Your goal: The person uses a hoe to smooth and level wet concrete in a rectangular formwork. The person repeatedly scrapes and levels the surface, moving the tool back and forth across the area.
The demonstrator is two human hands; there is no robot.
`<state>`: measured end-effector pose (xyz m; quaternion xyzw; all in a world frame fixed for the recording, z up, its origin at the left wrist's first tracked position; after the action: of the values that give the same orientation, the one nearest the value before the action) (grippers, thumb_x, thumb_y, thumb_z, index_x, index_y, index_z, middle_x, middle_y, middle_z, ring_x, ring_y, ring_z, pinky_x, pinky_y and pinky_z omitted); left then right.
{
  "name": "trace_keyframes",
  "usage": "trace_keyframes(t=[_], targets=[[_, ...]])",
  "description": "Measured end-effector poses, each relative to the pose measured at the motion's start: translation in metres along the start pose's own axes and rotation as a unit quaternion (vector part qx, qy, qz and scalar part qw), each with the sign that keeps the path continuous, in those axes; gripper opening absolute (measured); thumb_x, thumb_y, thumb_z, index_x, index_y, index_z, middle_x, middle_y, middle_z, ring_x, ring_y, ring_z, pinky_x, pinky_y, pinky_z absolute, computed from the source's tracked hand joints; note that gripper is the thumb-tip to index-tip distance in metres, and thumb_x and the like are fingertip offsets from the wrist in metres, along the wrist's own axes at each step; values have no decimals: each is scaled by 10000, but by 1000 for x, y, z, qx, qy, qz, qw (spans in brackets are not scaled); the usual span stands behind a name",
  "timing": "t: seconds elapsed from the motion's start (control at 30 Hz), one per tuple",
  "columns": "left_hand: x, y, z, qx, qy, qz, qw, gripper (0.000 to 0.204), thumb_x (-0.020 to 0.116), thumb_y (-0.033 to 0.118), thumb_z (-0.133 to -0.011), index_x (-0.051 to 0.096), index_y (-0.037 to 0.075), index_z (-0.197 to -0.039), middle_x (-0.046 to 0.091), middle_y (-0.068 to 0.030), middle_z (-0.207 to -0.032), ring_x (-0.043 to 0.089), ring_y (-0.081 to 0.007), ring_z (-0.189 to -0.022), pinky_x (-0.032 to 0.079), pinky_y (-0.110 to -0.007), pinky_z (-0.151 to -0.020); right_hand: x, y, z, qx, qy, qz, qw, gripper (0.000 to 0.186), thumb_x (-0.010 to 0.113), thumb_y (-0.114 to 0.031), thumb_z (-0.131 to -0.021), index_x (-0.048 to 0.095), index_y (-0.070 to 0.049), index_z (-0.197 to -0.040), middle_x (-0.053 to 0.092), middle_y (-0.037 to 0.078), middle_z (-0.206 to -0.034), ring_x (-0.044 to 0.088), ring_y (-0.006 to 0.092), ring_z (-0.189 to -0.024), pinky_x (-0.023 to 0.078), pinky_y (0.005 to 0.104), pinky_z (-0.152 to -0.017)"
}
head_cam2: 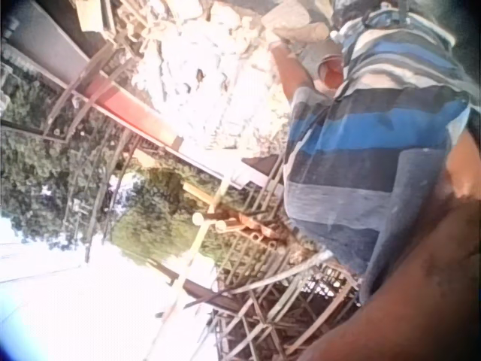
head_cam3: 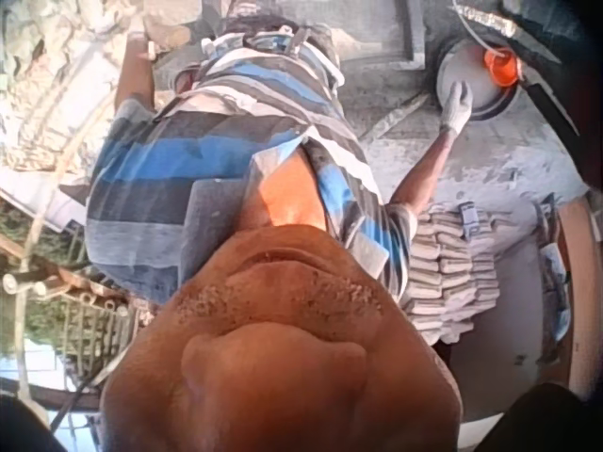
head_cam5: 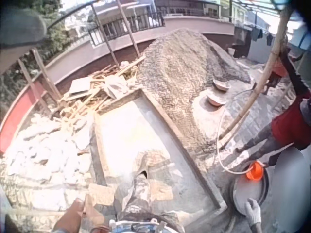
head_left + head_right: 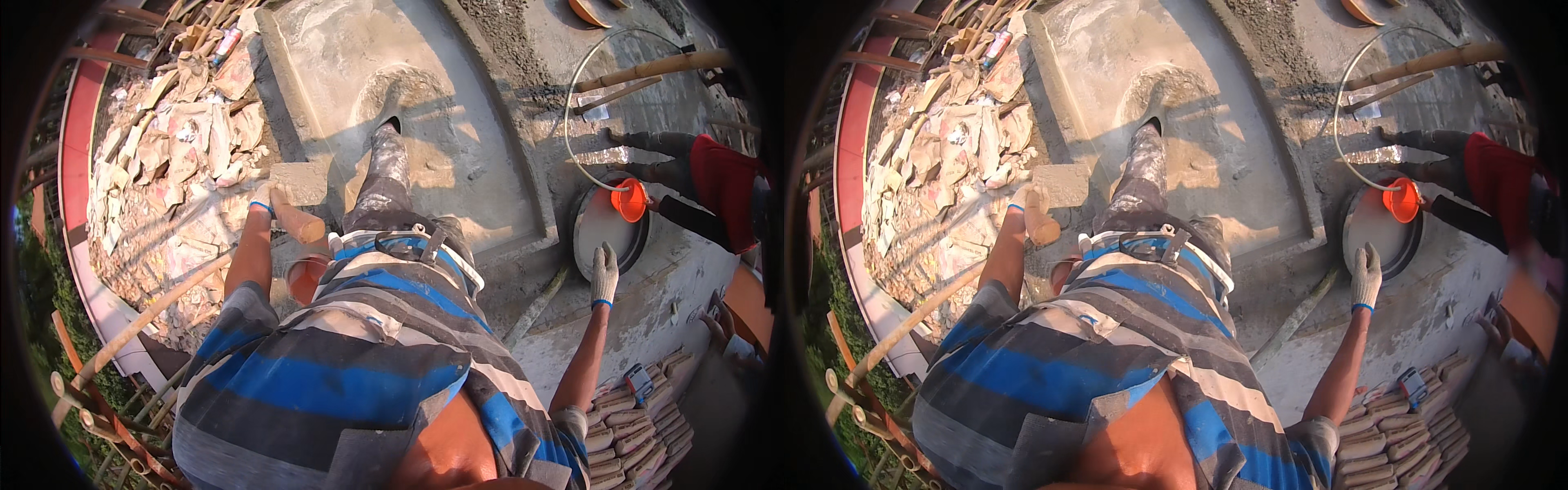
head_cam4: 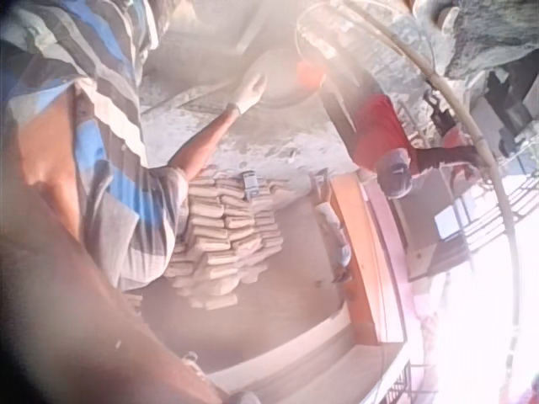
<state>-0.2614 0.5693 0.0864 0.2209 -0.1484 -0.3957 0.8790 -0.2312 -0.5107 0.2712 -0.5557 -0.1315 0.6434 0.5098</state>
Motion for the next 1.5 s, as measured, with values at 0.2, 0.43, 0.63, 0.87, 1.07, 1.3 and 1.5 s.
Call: trace_keyframes(t=[0.2,0.43,0.63,0.87,1.07,1.3,1.5], targets=[[77,-24,-26,-109,53,147,982,181,651,263,-947,583,130,-845,647,-86,-789,621,-264,-654,548,-470,-666,144,-146,2,-46,-129,87,987,419,673,-259,-1037,638,-10,-1372,749,175,-1187,702,226,-1102,530,359,-981],[211,27,-108,-106,67,73,989,234,637,261,-953,515,159,-783,550,0,-613,576,-207,-504,552,-412,-519,405,-177,36,218,-349,-149,899,571,528,-480,-1103,567,-57,-1484,724,170,-1205,701,220,-1032,574,366,-913],[348,40,-256,-92,32,9,995,228,652,289,-966,552,174,-796,524,11,-603,547,-176,-500,502,-374,-484,600,-285,5,90,-527,-119,836,591,414,-489,-1121,536,-76,-1526,635,166,-1445,590,230,-1303,448,384,-1127],[491,191,-428,73,32,-111,991,183,729,261,-916,647,99,-895,608,-32,-670,593,-174,-550,484,-344,-541,764,-350,-149,198,-472,-56,857,520,589,-467,-1013,651,4,-1225,686,99,-873,641,183,-815,548,363,-793],[559,403,-578,291,100,-351,884,531,726,446,-881,669,-10,-1148,752,-198,-975,754,-353,-904,598,-468,-797,945,-432,-318,155,-481,-193,841,469,686,-526,-972,626,-61,-956,576,21,-748,579,160,-633,504,347,-593],[613,361,-668,116,-14,-593,797,608,603,449,-951,627,-29,-1327,720,-292,-1189,733,-434,-1053,592,-565,-879,1078,-449,-434,194,-436,-340,810,371,665,-445,-1007,662,-88,-1106,615,26,-811,601,166,-655,535,357,-599],[632,314,-690,37,-70,-686,723,496,616,450,-986,637,7,-1209,726,-163,-953,725,-309,-823,614,-478,-742,1078,-404,-438,198,-378,-397,813,361,653,-415,-1002,666,-72,-1112,595,50,-848,599,190,-688,534,395,-590]])
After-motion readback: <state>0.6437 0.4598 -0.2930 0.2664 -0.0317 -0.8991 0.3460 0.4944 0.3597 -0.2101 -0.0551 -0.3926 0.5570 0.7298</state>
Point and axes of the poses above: each hand's wrist, its own z-axis away from the middle knuckle, its own x-axis out of the palm, y = z × x, the point moved 10 cm from there along -z, towards the middle knuckle
